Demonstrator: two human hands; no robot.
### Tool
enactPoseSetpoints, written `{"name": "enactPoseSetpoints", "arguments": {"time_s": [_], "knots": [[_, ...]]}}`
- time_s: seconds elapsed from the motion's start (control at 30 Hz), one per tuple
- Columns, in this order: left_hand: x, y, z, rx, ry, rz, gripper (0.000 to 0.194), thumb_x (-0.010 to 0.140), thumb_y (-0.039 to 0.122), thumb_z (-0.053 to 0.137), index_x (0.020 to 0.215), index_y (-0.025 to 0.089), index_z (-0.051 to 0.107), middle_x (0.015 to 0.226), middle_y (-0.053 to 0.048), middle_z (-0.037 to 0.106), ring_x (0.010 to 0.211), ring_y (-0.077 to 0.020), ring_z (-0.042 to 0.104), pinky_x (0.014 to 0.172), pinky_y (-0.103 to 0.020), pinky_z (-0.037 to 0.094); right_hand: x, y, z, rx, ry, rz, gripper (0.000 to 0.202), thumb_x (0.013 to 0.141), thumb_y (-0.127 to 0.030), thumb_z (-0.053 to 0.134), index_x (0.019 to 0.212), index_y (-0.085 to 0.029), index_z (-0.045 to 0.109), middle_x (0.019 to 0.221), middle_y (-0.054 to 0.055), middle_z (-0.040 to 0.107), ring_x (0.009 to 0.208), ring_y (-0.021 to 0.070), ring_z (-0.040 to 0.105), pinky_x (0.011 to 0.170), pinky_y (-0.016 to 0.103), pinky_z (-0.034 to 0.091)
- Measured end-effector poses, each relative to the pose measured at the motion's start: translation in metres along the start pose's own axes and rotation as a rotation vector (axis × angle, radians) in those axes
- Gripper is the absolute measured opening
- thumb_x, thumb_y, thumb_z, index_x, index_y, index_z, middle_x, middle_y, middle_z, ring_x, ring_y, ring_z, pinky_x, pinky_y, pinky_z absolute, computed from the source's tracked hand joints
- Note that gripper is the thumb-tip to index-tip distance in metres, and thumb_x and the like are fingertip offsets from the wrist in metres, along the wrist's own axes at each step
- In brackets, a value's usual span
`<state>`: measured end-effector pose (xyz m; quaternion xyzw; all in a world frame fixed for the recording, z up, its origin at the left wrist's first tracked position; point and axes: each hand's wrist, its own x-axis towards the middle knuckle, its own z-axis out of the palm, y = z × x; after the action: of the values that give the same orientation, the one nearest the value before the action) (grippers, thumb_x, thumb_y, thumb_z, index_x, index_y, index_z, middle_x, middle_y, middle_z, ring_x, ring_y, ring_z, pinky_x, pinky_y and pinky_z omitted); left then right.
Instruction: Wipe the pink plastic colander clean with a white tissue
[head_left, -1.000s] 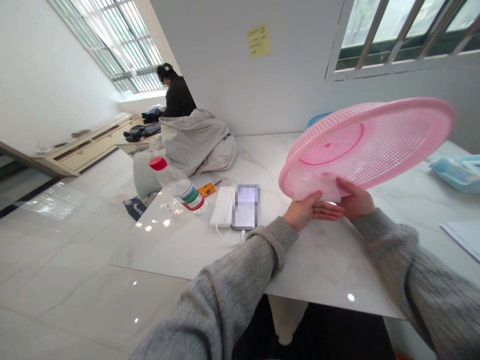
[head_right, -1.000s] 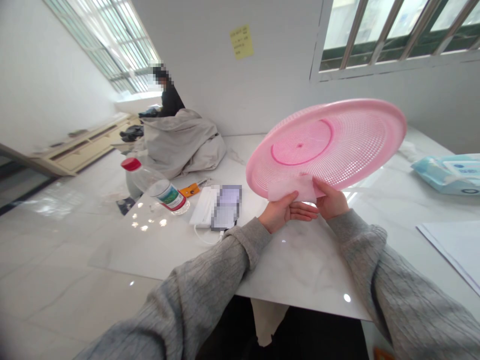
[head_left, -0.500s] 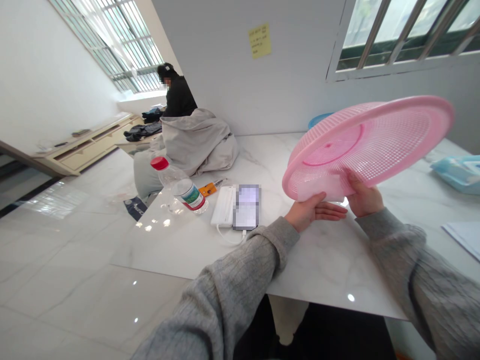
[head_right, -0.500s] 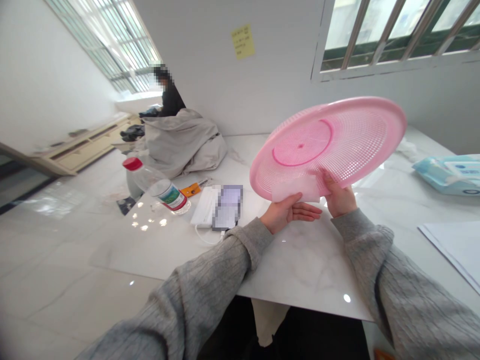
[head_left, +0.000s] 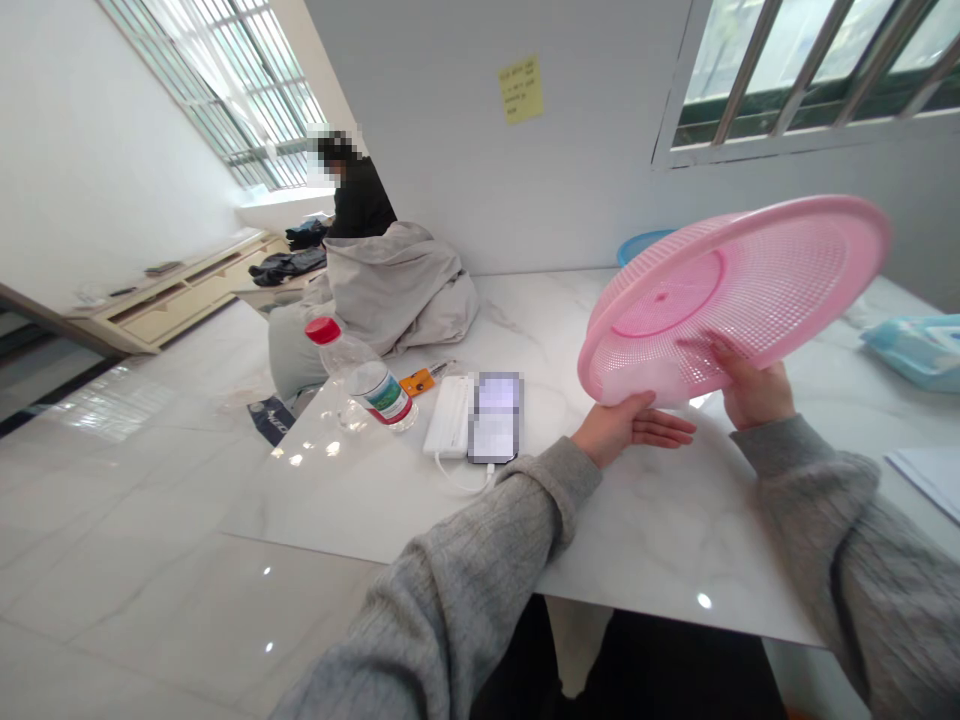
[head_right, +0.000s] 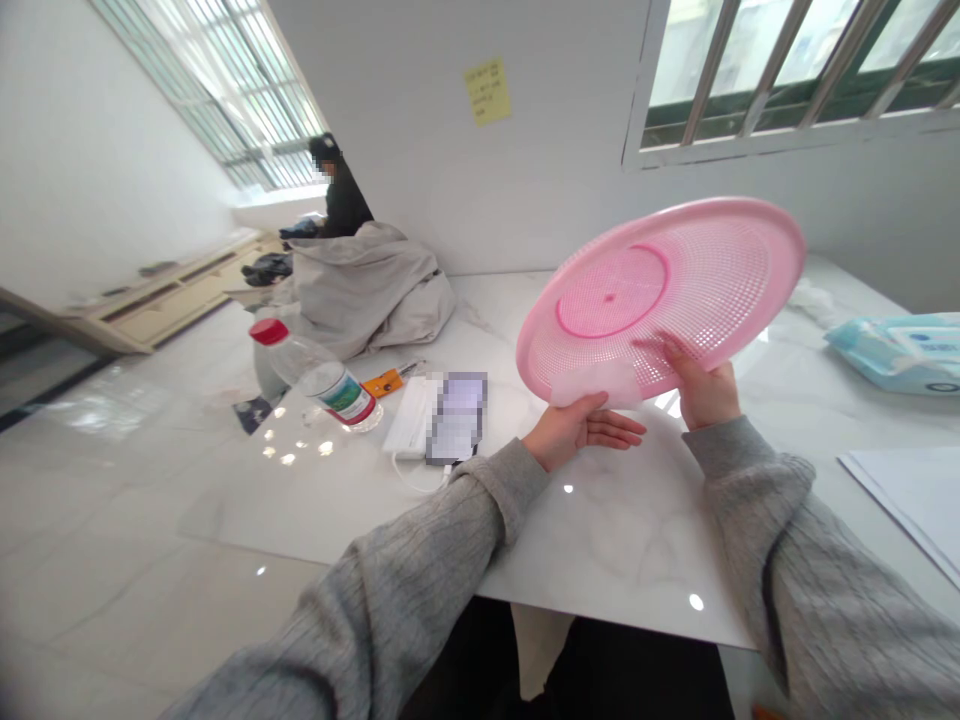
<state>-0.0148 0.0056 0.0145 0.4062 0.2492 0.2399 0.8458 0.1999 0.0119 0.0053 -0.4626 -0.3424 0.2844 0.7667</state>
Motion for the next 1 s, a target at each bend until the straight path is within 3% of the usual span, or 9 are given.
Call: {"name": "enactPoseSetpoints", "arguments": {"time_s": [0.23,0.4,0.5,0.7,0.83,1.0], "knots": [[-0.003,0.001,0.002,0.005,0.014,0.004,0.038,0.110,0.034,0.048,0.100,0.007,0.074,0.105,-0.023,0.084,0.083,-0.0220,0.081,0.095,-0.039,0.064,0.005,0.002,-0.005,-0.020,0.070,-0.053,0.044,0.061,-0.033,0.099,0.100,-0.016,0.086,0.102,0.009,0.085,0.096,0.0237,0.079,0.099,0.041,0.066],[-0.001,-0.001,0.002,-0.018,0.048,-0.016,0.042,0.110,0.034,0.046,0.099,0.005,0.074,0.103,-0.025,0.084,0.080,-0.0223,0.080,0.094,-0.040,0.064,-0.007,-0.005,0.000,0.012,-0.079,0.144,0.042,0.075,-0.042,0.092,0.110,-0.020,0.084,0.107,0.011,0.085,0.102,0.0268,0.081,0.090,0.041,0.068],[0.001,-0.002,0.001,-0.034,0.046,0.019,0.044,0.108,0.041,0.053,0.109,0.004,0.076,0.107,-0.025,0.083,0.083,-0.0229,0.081,0.098,-0.041,0.063,-0.009,-0.004,-0.001,0.044,-0.196,0.253,0.046,0.075,-0.045,0.091,0.116,-0.025,0.083,0.116,0.010,0.085,0.109,0.0278,0.080,0.086,0.040,0.068],[0.005,-0.003,-0.001,-0.061,0.023,0.094,0.049,0.105,0.049,0.061,0.113,0.004,0.077,0.114,-0.025,0.083,0.088,-0.0230,0.080,0.099,-0.040,0.061,-0.013,0.007,0.000,-0.066,-0.235,0.447,0.049,0.064,-0.048,0.097,0.106,-0.027,0.085,0.097,0.003,0.083,0.078,0.0191,0.075,0.060,0.029,0.060],[0.008,-0.004,-0.002,-0.090,0.058,0.103,0.048,0.102,0.050,0.064,0.113,0.004,0.077,0.106,-0.023,0.084,0.085,-0.0232,0.080,0.093,-0.039,0.061,-0.017,0.014,0.003,-0.136,-0.216,0.448,0.049,0.062,-0.059,0.099,0.096,-0.025,0.085,0.085,0.000,0.079,0.070,0.0154,0.069,0.056,0.026,0.056],[0.008,-0.003,-0.001,-0.117,0.054,0.057,0.046,0.107,0.044,0.055,0.107,0.004,0.078,0.103,-0.022,0.084,0.083,-0.0210,0.078,0.090,-0.035,0.059,-0.015,0.022,-0.003,-0.166,-0.186,0.369,0.057,0.064,-0.062,0.098,0.106,-0.026,0.087,0.094,0.003,0.081,0.081,0.0182,0.073,0.064,0.028,0.059]]}}
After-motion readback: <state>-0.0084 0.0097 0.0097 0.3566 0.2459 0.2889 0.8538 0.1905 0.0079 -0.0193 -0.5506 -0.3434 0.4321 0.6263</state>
